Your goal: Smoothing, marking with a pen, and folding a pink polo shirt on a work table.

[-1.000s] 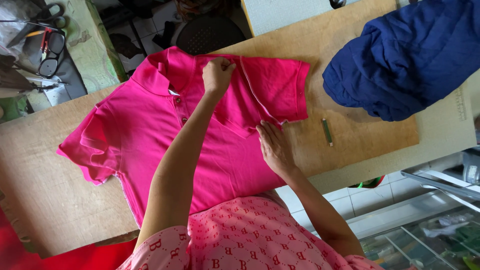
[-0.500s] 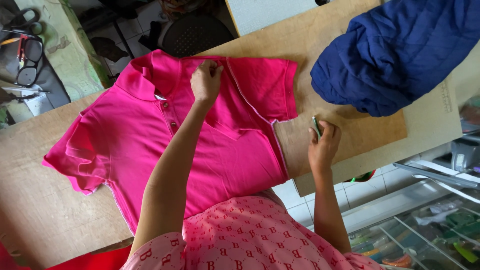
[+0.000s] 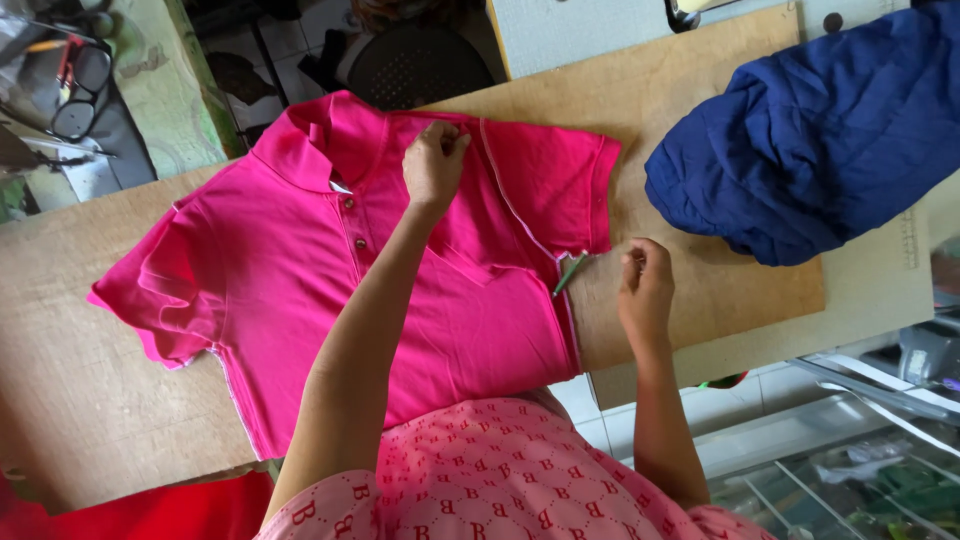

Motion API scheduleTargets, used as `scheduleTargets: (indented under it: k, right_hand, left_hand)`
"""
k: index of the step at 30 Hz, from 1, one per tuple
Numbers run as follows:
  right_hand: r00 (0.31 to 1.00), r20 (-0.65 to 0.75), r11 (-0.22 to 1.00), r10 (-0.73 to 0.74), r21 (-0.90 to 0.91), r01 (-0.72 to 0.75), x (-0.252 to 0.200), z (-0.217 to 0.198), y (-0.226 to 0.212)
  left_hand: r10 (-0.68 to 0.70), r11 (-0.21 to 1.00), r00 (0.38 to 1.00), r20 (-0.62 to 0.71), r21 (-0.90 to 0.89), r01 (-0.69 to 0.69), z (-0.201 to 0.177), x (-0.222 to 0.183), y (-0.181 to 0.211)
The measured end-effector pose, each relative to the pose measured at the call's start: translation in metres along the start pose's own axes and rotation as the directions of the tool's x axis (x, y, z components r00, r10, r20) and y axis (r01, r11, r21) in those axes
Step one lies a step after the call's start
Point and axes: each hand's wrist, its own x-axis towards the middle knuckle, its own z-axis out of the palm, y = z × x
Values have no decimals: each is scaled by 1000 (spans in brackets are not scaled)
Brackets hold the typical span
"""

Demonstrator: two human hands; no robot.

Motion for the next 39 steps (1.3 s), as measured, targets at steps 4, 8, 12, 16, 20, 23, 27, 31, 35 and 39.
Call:
scheduleTargets:
  k: [4,8,12,16,20,23,27,31,35,39]
  right_hand:
    - [998,59,997,27,-69,-23,-26,6,-2]
    - [965,221,978,141,-180,-102,-50,26,-7]
    - [940,257,964,224,-198,-175,-61,62,-5]
    - [949,243,973,203,-161,-167,-64,62,9]
    - [924,278,936,263,161,-314,-34,17,-29]
    - [939,248,799,239,499,-336,3,10,-53]
    - [990,139,751,-17,656,-80,65,32,-89]
    - [985,147,602,-96,796,-60,114,84,-114]
    - [964,174,660,-200,752,1,144,137,-111]
    - [939,202,741,-279,667,76,158,156,-117]
  left_hand:
    - [-35,999,999,28,-8,35,-1,-1,0]
    - [-22,1000,1000,21,7,22,-1,-1,1]
    - [-17,1000,1000,24,5,16,-3,-4,3]
    - [7,1000,999,40,-16,-6,-5,-2,0]
    - [-28,999,998,50,-45,31,-3,1,-3]
    - [-48,998,997,53,-35,50,0,4,-3]
    - [-109,994,991,74,-2,110,-4,4,8]
    - [-129,992,988,82,12,129,-1,6,6]
    - [-152,988,985,87,33,149,-7,6,12]
    - [-142,990,988,65,36,140,-7,2,16]
